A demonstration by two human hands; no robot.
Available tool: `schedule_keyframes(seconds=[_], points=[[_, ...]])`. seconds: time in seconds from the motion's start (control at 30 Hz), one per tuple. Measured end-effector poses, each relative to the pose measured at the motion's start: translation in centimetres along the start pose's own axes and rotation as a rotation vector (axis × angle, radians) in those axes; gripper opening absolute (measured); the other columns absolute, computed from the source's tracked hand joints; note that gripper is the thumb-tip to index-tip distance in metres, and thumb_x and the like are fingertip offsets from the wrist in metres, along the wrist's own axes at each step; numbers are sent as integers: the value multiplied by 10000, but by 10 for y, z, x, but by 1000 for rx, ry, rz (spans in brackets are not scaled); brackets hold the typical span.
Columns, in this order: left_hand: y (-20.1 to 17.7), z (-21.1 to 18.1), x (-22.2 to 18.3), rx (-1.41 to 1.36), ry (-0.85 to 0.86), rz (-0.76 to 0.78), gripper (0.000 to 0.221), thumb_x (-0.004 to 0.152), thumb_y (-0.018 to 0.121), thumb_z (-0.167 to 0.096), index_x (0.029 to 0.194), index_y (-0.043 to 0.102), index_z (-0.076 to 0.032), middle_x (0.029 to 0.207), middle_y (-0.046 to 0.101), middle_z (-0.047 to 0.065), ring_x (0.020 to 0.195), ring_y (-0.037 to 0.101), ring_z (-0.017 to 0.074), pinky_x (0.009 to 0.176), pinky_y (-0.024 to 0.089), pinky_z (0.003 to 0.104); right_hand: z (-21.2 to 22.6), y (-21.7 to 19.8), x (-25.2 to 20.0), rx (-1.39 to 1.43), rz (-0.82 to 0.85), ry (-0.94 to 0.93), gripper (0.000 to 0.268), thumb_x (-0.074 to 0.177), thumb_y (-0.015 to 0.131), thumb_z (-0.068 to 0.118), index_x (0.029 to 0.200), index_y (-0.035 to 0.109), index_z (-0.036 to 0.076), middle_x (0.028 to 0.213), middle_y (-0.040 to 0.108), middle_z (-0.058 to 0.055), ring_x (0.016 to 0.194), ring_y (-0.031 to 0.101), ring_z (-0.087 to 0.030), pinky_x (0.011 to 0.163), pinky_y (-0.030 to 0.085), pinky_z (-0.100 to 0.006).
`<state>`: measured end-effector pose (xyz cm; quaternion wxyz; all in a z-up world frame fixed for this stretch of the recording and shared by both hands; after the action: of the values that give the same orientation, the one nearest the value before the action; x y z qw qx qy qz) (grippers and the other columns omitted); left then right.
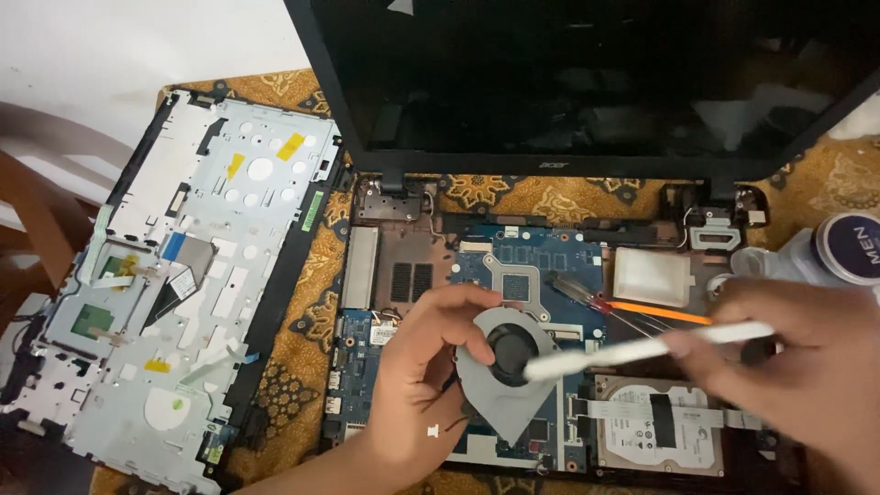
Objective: Disassembling a laptop to clean the internal cooling fan and reconnecting internal cables and components using a screwdriver and tweezers.
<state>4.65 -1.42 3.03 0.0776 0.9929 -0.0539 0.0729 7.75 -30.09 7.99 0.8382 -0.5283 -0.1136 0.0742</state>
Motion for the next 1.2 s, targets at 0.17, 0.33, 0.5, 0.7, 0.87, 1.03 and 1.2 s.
schedule_keyframes(seconds=[0.17, 0.33, 0.5, 0.7, 0.87, 1.03, 1.2], points=[[3, -12, 2, 14, 24, 38, 196, 985, 502, -29, 935, 601, -190, 1300, 584, 149, 915, 628, 248, 696, 430, 389, -15, 3, -2, 138, -85, 14, 288, 761, 806, 305, 611, 655, 110, 472, 549, -17, 413, 440, -145, 455, 330, -313], [6, -25, 4, 112, 156, 66, 130, 1018, 569, -158, 898, 618, -150, 1254, 604, 168, 1182, 727, 385, 1087, 569, 541, 0, 10, -1, 258, -50, -93, 364, 695, 844, 314, 537, 571, 133, 418, 469, 13, 417, 370, -114, 436, 316, -308], [6, -30, 4, 74, 203, 169, 211, 919, 346, -92, 940, 549, -144, 1325, 520, 183, 1228, 676, 430, 923, 530, 528, -17, -3, -3, 120, -89, 1, 272, 762, 797, 316, 656, 669, 99, 471, 547, -18, 393, 395, -124, 413, 277, -289], [10, -24, 6, 62, 218, 104, 238, 1000, 433, 32, 900, 580, -126, 1276, 533, 188, 1155, 694, 449, 1083, 588, 563, 9, 9, -2, 196, -80, -102, 347, 692, 849, 313, 523, 606, 132, 449, 547, 10, 403, 434, -122, 432, 336, -302], [8, -21, 5, 106, 169, 106, 221, 998, 493, 7, 874, 579, -154, 1304, 544, 166, 1199, 704, 428, 977, 596, 519, -13, 3, -3, 124, -94, -88, 304, 779, 776, 323, 637, 610, 112, 495, 556, -20, 425, 486, -135, 467, 381, -294], [13, -27, 3, 66, 178, 86, 172, 1033, 537, -86, 869, 572, -126, 1284, 527, 168, 1199, 686, 427, 1063, 620, 564, 5, 5, -5, 167, -85, -53, 350, 683, 837, 387, 595, 627, 121, 520, 543, -51, 460, 441, -197, 501, 340, -368], [12, -17, 1, -75, 50, 43, 251, 973, 600, 2, 772, 577, -147, 1257, 571, 116, 1169, 676, 393, 1008, 591, 527, -17, 1, -8, -16, -126, 185, 363, 822, 802, 383, 714, 686, 56, 581, 596, -52, 480, 467, -191, 545, 342, -341]])
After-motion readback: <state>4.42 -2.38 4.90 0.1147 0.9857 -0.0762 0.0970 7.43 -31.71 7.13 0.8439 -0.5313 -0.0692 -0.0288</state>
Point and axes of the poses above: each hand's wrist, its own x-axis towards the middle knuckle, its own y-axis out of the palm, z = x × y, the point moved 5 cm from there along x, towards the middle knuckle
